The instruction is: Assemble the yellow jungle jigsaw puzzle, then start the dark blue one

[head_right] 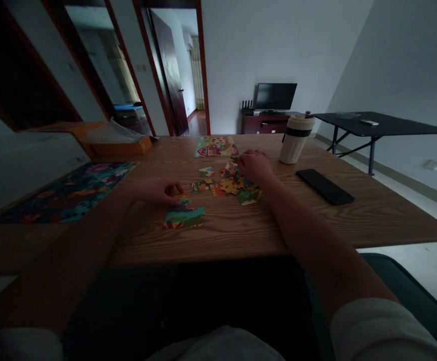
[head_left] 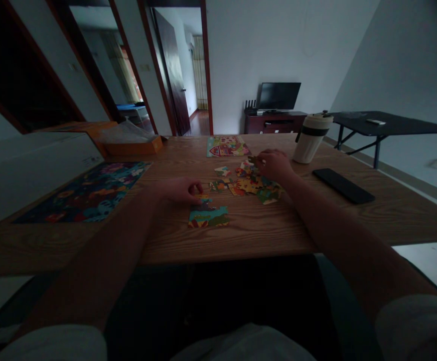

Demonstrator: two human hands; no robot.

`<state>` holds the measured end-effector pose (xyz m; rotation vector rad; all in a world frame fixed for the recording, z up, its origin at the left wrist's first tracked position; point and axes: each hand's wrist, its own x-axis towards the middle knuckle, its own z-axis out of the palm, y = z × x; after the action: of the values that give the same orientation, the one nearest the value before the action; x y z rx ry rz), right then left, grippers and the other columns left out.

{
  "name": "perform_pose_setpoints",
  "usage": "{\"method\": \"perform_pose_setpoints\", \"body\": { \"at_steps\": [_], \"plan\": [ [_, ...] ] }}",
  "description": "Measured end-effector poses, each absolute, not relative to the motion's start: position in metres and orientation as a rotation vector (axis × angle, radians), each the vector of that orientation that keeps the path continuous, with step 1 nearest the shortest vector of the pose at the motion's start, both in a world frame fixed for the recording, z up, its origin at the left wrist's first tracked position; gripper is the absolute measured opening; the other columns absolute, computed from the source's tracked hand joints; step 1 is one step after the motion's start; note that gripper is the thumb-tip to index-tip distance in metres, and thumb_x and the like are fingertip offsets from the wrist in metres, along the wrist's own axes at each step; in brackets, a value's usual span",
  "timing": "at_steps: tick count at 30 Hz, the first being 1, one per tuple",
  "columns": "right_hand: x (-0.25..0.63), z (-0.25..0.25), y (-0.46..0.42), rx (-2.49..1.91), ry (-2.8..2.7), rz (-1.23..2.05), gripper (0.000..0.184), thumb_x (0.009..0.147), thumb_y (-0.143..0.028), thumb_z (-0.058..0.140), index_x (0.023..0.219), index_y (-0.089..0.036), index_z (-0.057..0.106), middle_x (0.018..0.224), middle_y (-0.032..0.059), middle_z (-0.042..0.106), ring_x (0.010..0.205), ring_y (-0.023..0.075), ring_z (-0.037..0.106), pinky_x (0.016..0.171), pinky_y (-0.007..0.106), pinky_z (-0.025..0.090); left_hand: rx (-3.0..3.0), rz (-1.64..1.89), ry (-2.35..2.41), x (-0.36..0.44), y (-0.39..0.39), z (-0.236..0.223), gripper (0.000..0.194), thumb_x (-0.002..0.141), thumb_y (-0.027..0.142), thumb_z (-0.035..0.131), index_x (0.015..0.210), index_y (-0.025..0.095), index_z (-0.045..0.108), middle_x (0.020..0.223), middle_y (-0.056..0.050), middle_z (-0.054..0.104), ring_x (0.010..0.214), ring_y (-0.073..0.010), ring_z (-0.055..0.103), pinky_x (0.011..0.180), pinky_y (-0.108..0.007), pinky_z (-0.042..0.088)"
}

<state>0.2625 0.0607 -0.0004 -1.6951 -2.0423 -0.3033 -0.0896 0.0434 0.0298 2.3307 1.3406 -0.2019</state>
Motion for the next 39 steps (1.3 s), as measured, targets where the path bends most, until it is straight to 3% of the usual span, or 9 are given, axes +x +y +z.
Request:
{"method": "perform_pose_setpoints", "body": {
  "at_steps": [7,13,17,23,29,32,35,39],
  "plan": [
    [0.2,0.008,0.006,-1.018,-2.565,-0.157,0.033,0.099,-0.027,0.05,0.12,-0.025,0.075,0.122,0.0083,0.073,0.109,0.0256,0.065,0.099,0.04,0.044,2.365,-0.203,1.32,-0.088,0.043,0.029,0.067,0.07,0.065,0.073,0.12,0.021,0.064,0.109,-0.007,0.071,0.091,-0.0229,0.065,0.071,-0.029,0.045],
    [0.172,0.0,-0.019,-0.752,-2.79,-0.138,0.029,0.099,-0.026,0.052,0.114,-0.018,0.076,0.112,0.0126,0.073,0.101,0.0244,0.067,0.096,0.038,0.046,2.371,-0.2,1.308,-0.086,0.041,0.031,0.061,0.073,0.058,0.072,0.12,0.02,0.065,0.107,-0.006,0.072,0.089,-0.0214,0.065,0.071,-0.028,0.045],
    [0.175,0.0,-0.021,-0.742,-2.768,-0.031,0.029,0.099,-0.027,0.053,0.117,-0.02,0.075,0.12,0.0124,0.07,0.108,0.0242,0.065,0.098,0.037,0.046,2.367,-0.217,1.273,-0.084,0.037,0.035,0.059,0.072,0.062,0.071,0.116,0.022,0.069,0.102,-0.004,0.073,0.087,-0.021,0.064,0.07,-0.028,0.045],
    [0.175,-0.002,-0.017,-0.731,-2.771,0.104,0.031,0.097,-0.026,0.054,0.12,-0.019,0.074,0.116,0.0109,0.072,0.103,0.0225,0.066,0.095,0.036,0.047,2.369,-0.176,1.257,-0.084,0.038,0.033,0.058,0.072,0.061,0.071,0.115,0.022,0.07,0.102,-0.005,0.073,0.089,-0.0216,0.063,0.072,-0.029,0.044],
    [0.177,-0.002,-0.014,-0.738,-2.748,0.152,0.025,0.095,-0.025,0.057,0.11,-0.021,0.077,0.107,0.0089,0.075,0.096,0.0221,0.067,0.091,0.035,0.048,2.365,-0.199,1.295,-0.085,0.038,0.033,0.06,0.07,0.06,0.073,0.117,0.022,0.069,0.103,-0.005,0.072,0.09,-0.0225,0.064,0.073,-0.029,0.044],
    [0.177,-0.001,-0.016,-0.751,-2.747,0.132,0.026,0.095,-0.025,0.057,0.111,-0.02,0.077,0.107,0.0095,0.074,0.097,0.0223,0.067,0.091,0.035,0.048,2.384,-0.173,1.291,-0.083,0.036,0.033,0.056,0.076,0.059,0.069,0.116,0.019,0.07,0.1,-0.006,0.072,0.088,-0.0231,0.064,0.073,-0.03,0.045],
    [0.175,-0.001,-0.019,-0.77,-2.73,0.133,0.023,0.095,-0.026,0.058,0.108,-0.021,0.077,0.106,0.0085,0.074,0.096,0.0213,0.067,0.09,0.034,0.048,2.434,-0.108,1.272,-0.078,0.035,0.031,0.055,0.082,0.056,0.065,0.12,0.017,0.069,0.106,-0.008,0.072,0.09,-0.023,0.064,0.076,-0.031,0.046],
    [0.178,-0.003,-0.015,-0.821,-2.692,0.212,0.022,0.095,-0.029,0.061,0.107,-0.023,0.078,0.107,0.007,0.075,0.094,0.0207,0.068,0.089,0.034,0.049,2.51,-0.037,1.088,-0.069,0.034,0.026,0.062,0.08,0.058,0.07,0.132,0.025,0.065,0.121,-0.006,0.07,0.102,-0.0243,0.064,0.086,-0.031,0.047]
  ]
}}
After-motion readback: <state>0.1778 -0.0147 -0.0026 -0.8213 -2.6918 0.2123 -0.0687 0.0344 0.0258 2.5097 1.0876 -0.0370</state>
